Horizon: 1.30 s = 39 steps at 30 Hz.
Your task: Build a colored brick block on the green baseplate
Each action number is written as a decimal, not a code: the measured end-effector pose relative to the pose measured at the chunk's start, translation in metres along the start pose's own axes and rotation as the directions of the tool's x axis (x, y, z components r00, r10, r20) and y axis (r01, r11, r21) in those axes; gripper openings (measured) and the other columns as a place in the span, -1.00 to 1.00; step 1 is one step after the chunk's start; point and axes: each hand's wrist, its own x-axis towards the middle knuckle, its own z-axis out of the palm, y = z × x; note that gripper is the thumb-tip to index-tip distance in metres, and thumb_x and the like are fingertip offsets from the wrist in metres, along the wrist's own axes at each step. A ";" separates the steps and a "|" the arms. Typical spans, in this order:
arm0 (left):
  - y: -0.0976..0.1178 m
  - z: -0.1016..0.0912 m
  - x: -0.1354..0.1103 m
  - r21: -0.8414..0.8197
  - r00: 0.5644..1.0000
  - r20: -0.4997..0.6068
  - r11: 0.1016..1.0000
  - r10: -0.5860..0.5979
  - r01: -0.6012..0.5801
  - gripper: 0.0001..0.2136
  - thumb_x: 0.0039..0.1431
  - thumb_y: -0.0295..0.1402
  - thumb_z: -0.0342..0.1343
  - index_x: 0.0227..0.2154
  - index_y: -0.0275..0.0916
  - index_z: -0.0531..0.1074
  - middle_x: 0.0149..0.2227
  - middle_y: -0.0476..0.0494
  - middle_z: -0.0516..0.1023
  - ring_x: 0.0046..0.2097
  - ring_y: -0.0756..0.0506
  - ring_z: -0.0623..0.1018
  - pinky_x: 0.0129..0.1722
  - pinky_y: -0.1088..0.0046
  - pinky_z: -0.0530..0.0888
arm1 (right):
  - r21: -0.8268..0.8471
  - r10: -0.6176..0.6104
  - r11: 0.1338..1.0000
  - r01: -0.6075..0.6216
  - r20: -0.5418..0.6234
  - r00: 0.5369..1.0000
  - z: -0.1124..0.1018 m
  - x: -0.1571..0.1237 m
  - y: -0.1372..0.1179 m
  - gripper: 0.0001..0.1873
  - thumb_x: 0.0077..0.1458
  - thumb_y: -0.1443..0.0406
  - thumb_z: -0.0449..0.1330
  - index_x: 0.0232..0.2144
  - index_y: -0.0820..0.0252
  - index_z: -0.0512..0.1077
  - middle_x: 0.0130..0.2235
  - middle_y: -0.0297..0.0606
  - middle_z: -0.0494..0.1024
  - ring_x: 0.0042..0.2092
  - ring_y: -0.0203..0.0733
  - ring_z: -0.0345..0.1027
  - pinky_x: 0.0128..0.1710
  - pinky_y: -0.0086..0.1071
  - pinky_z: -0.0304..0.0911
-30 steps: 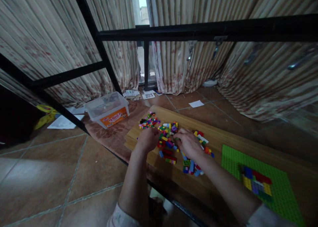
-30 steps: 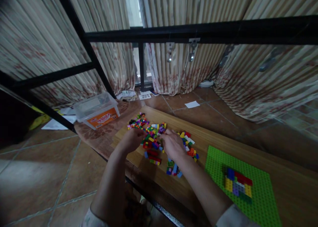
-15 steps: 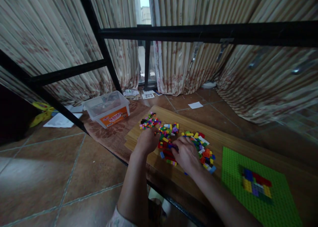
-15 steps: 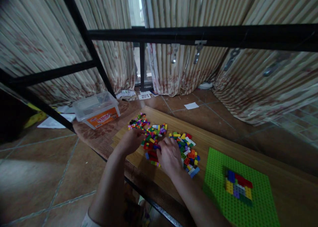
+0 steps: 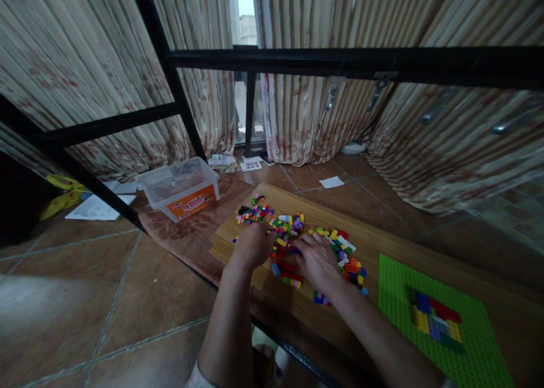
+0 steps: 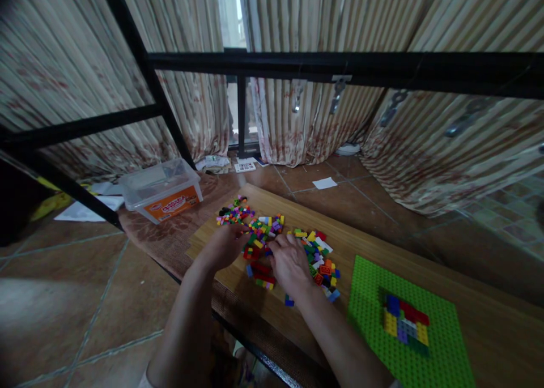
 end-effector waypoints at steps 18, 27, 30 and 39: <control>0.062 0.047 -0.023 -0.764 0.860 0.176 0.617 0.478 -0.187 -0.71 0.14 -0.40 0.09 -0.05 -0.24 0.46 -0.18 -0.11 0.59 -0.20 -0.07 0.56 -0.14 0.41 0.50 | 0.956 0.558 -0.281 -0.089 0.238 0.795 -0.043 -0.062 0.008 -0.70 -0.06 0.10 0.33 -0.30 0.14 0.54 -0.40 -0.31 0.54 -0.39 -0.30 0.35 -0.36 -0.40 0.33; 0.072 0.067 -0.027 -0.610 0.932 -0.007 0.737 0.363 -0.292 -0.79 0.22 -0.30 0.01 -0.16 -0.21 0.45 -0.25 -0.10 0.59 -0.28 -0.05 0.56 -0.26 0.47 0.46 | 0.982 0.717 0.167 -0.094 -0.056 0.695 -0.031 -0.057 0.003 -0.67 0.08 0.05 0.18 -0.22 0.13 0.50 -0.20 -0.24 0.60 -0.18 -0.16 0.46 -0.15 -0.30 0.34; 0.081 0.072 -0.033 -0.499 0.963 -0.062 0.828 0.262 -0.257 -0.74 0.30 -0.21 -0.11 -0.21 -0.24 0.41 -0.31 -0.14 0.58 -0.32 -0.07 0.55 -0.32 0.45 0.42 | 0.924 0.728 0.335 -0.183 -0.130 0.673 -0.027 -0.053 -0.002 -0.65 0.17 0.05 0.07 -0.21 0.14 0.48 -0.14 -0.21 0.59 -0.13 -0.15 0.45 -0.07 -0.29 0.30; 0.088 0.076 -0.040 -0.434 0.975 -0.068 0.874 0.212 -0.220 -0.66 0.34 -0.16 -0.23 -0.24 -0.24 0.37 -0.36 -0.16 0.57 -0.35 -0.08 0.54 -0.38 0.47 0.36 | 0.760 0.720 0.549 -0.347 -0.219 0.659 -0.041 -0.048 -0.014 -0.62 0.25 0.04 -0.09 -0.30 0.10 0.41 -0.34 -0.28 0.58 -0.30 -0.19 0.44 -0.27 -0.37 0.26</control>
